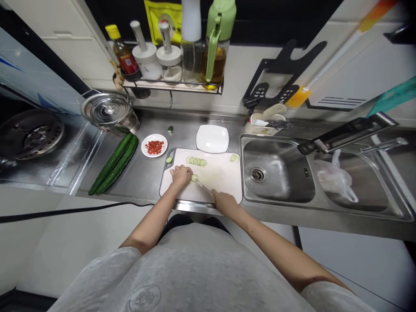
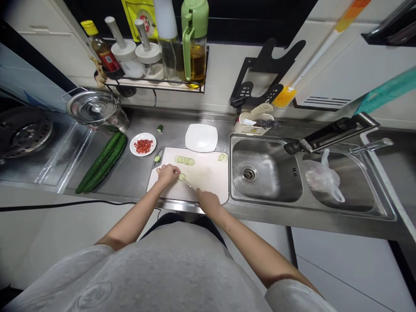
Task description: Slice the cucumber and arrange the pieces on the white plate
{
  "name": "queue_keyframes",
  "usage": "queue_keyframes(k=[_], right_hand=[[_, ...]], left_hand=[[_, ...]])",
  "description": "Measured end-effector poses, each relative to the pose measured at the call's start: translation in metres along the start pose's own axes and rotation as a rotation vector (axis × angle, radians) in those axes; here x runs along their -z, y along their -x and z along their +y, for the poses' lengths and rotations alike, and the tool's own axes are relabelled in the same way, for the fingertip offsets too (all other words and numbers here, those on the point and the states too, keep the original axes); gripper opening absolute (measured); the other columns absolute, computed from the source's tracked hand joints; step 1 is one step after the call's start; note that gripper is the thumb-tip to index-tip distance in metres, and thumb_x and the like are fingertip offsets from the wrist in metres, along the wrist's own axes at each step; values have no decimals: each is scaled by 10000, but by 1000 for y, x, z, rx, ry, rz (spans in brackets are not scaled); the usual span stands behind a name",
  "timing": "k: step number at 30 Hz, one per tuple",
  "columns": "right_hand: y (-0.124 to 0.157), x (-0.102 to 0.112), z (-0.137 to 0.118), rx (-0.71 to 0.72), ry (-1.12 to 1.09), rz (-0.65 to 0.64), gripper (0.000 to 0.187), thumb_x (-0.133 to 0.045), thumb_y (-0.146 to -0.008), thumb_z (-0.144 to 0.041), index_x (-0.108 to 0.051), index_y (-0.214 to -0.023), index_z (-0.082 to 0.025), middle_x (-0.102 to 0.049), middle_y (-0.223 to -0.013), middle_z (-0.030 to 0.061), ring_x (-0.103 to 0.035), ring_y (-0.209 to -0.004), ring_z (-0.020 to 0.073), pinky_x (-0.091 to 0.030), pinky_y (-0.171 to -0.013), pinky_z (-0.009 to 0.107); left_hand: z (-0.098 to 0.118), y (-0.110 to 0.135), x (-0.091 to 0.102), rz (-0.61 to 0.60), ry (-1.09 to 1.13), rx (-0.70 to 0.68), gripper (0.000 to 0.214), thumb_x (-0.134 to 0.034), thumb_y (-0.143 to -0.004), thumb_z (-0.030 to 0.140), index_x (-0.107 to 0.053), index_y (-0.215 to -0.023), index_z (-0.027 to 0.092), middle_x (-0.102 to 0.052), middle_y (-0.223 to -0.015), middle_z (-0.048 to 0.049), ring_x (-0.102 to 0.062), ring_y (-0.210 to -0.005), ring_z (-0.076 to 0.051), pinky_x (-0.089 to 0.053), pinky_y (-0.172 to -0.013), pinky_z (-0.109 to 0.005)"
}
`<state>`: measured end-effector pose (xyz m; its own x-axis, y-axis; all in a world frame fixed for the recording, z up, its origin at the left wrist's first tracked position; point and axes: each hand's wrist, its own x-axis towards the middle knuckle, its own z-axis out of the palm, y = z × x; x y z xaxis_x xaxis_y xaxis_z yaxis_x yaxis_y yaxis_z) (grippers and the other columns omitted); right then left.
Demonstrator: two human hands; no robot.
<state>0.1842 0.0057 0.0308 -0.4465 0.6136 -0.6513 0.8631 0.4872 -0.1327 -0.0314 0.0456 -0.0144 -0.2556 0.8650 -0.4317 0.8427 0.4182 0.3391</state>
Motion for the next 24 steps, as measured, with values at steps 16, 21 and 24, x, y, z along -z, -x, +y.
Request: queue_keyframes(k=[16, 21, 24], right_hand=[[21, -4, 13, -19, -34, -11, 277, -354, -892, -160, -468, -1144, -184, -666, -932, 122, -630, -870, 228, -361, -652, 275], [26, -3, 18, -36, -66, 9, 253, -353, -903, -195, -476, -1124, -193, -665, -919, 107, -628, -844, 215, -324, -623, 261], [29, -2, 22, -54, -77, 17, 234, -358, -905, -194, -475, -1108, -196, -661, -898, 98, -626, -825, 205, -294, -594, 255]], left_hand=[[9, 21, -11, 90, -66, -74, 154, -542, -746, 197, -614, -878, 229, -619, -1035, -80, -458, -1041, -272, -254, -841, -412], [14, 22, -10, 63, -4, -49, 121, -529, -747, 161, -573, -839, 227, -650, -877, -44, -506, -983, -250, -255, -822, -388], [13, 28, -5, 59, 82, -18, 105, -543, -756, 204, -571, -851, 238, -657, -836, -13, -542, -937, -228, -267, -821, -376]])
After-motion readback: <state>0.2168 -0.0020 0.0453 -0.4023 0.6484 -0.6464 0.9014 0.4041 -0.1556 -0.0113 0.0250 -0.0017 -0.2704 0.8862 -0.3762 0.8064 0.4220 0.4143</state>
